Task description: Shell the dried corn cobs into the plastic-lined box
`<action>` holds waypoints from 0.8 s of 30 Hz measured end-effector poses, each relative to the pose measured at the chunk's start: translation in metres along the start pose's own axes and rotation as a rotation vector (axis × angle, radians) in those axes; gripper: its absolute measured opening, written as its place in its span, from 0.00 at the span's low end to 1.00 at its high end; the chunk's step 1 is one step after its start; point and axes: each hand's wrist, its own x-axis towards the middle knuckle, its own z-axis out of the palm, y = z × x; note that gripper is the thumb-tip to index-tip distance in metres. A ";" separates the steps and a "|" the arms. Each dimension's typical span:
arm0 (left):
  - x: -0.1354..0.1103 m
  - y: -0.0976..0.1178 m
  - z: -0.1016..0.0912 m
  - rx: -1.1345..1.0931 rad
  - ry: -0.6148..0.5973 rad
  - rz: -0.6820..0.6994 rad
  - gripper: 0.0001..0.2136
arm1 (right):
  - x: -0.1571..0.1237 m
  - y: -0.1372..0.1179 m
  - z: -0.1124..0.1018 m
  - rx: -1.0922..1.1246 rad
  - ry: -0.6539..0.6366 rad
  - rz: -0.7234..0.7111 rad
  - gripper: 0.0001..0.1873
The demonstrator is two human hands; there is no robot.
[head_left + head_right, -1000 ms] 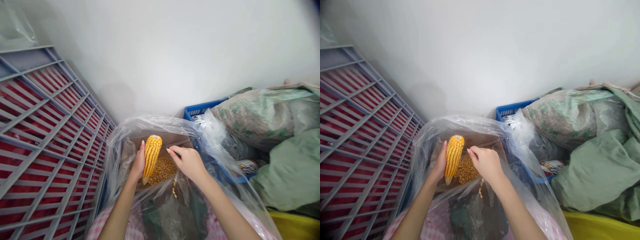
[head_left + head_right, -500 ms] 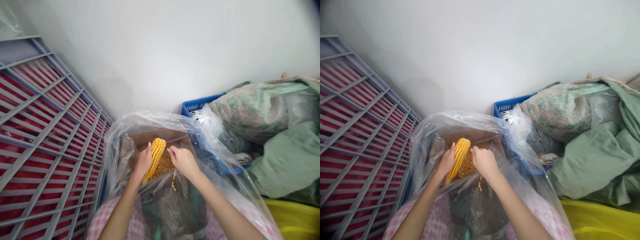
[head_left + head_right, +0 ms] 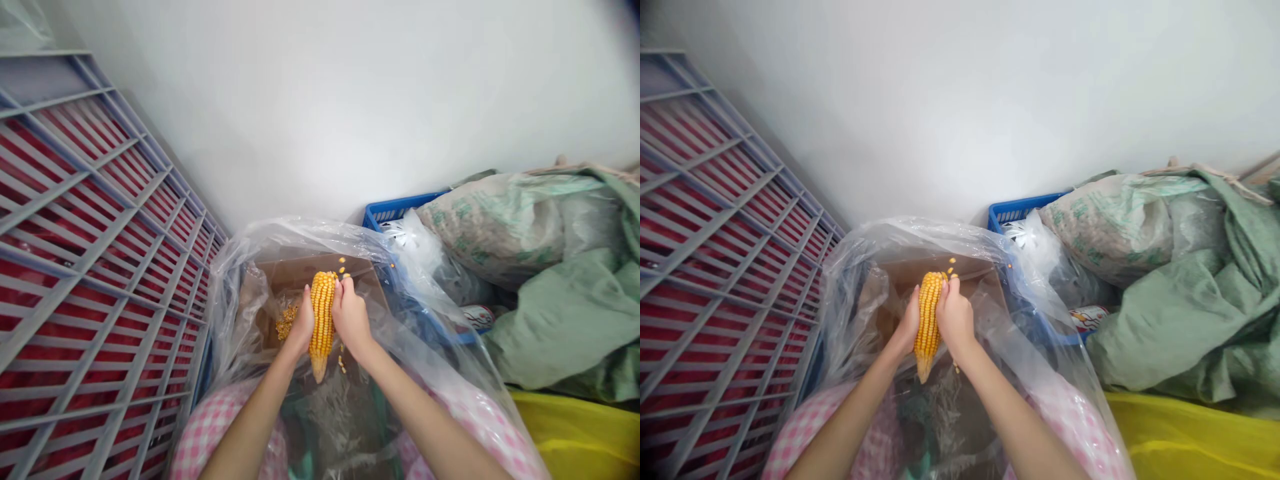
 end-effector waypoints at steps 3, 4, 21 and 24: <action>-0.001 0.003 0.000 -0.024 -0.017 -0.151 0.24 | 0.013 0.005 -0.017 -0.006 0.019 0.033 0.15; -0.002 0.006 -0.002 -0.027 -0.005 -0.204 0.25 | 0.017 0.008 -0.025 0.004 0.010 0.030 0.15; -0.001 0.033 -0.009 -0.049 0.055 -0.106 0.24 | 0.014 0.000 -0.047 -0.017 -0.192 -0.314 0.14; 0.002 0.029 -0.014 0.013 0.090 -0.049 0.24 | 0.012 -0.003 -0.044 -0.181 -0.166 -0.338 0.14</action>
